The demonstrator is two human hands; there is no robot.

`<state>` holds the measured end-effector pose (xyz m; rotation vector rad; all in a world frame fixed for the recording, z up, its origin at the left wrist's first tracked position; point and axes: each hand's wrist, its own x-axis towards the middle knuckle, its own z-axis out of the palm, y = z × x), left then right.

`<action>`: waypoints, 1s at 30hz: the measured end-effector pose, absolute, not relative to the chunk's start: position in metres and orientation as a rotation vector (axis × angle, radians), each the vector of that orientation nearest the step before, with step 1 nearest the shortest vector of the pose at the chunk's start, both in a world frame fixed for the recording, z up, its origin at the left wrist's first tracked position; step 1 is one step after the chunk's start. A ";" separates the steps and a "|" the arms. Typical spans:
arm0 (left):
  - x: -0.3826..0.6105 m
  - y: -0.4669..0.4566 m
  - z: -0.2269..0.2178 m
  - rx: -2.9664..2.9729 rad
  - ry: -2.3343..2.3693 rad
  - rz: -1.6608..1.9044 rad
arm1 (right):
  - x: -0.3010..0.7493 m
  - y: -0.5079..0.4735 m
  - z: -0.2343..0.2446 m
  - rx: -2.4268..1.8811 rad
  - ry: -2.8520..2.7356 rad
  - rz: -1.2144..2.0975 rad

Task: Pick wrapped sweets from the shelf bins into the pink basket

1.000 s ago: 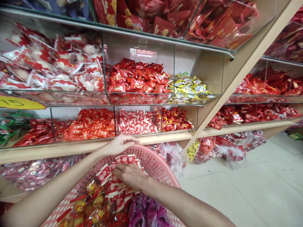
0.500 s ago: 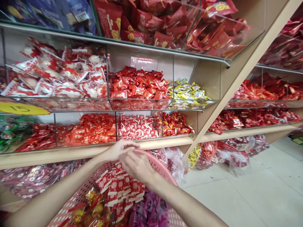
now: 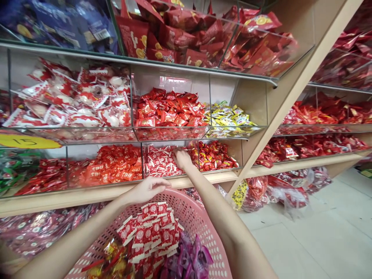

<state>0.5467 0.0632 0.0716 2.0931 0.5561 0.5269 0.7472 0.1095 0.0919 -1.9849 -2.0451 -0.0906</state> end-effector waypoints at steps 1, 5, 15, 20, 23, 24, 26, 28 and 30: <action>0.547 0.064 0.071 2.092 0.554 0.527 | 0.746 0.109 0.089 -1.983 -2.049 -0.109; 0.547 0.064 0.072 2.086 0.563 0.520 | 0.745 0.107 0.083 -1.973 -2.048 -0.189; 0.547 0.063 0.072 2.082 0.551 0.526 | 0.747 0.106 0.081 -1.948 -1.978 -0.268; 0.548 0.064 0.070 2.090 0.554 0.532 | 0.746 0.103 0.085 -1.889 -1.964 -0.268; 0.548 0.064 0.070 2.100 0.561 0.534 | 0.746 0.094 0.092 -1.821 -1.952 -0.272; 0.548 0.064 0.070 2.103 0.561 0.537 | 0.744 0.089 0.093 -1.768 -1.929 -0.267; 0.547 0.064 0.071 2.110 0.555 0.538 | 0.740 0.072 0.095 -1.612 -1.839 -0.217; 0.547 0.064 0.071 2.118 0.548 0.531 | 0.732 0.049 0.095 -1.454 -1.709 -0.091; 0.548 0.064 0.072 2.124 0.527 0.534 | 0.720 0.022 0.093 -1.347 -1.569 0.103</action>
